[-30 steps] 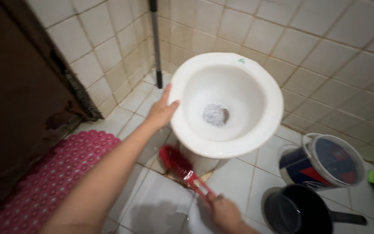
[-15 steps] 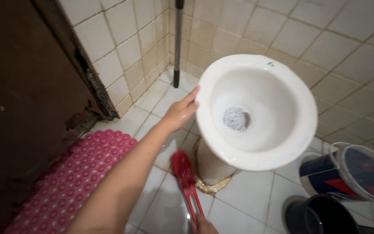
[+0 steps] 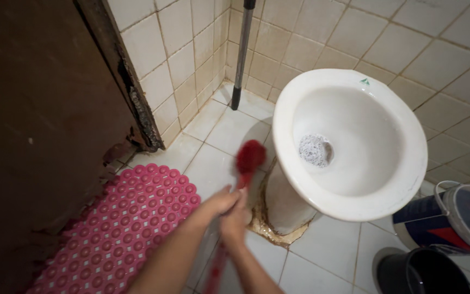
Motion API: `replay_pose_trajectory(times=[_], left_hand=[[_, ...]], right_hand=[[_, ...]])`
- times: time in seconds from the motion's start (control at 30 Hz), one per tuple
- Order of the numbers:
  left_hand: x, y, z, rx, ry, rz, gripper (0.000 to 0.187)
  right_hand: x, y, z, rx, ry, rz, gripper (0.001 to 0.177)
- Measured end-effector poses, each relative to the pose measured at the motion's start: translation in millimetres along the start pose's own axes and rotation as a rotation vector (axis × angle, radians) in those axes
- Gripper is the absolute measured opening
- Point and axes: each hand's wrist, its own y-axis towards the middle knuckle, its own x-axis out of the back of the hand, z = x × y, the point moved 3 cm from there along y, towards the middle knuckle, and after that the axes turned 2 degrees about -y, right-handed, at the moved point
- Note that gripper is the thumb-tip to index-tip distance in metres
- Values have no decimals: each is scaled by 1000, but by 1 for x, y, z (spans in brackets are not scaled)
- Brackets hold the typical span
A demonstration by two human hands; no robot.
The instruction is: The person scrubs a white bidet with a red toilet brush, then rinses it with water from a black pan. They proceed to scrub the tiled floor and walls, and finally organize various toiletries and cloths in a black basin.
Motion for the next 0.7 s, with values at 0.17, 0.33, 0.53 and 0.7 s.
replay_pose_trajectory(times=[0.17, 0.33, 0.53, 0.7], left_hand=[[0, 13, 36, 278, 55, -153, 62], [10, -5, 18, 105, 625, -240, 41], [-1, -79, 65, -125, 883, -36, 28], [24, -63, 79, -69, 949, -28, 25]], right_hand=[[-8, -39, 25, 591, 241, 169, 50], [64, 32, -32, -277, 226, 8, 25], [121, 75, -32, -182, 117, 45, 25], [99, 65, -30, -452, 241, 39, 25]])
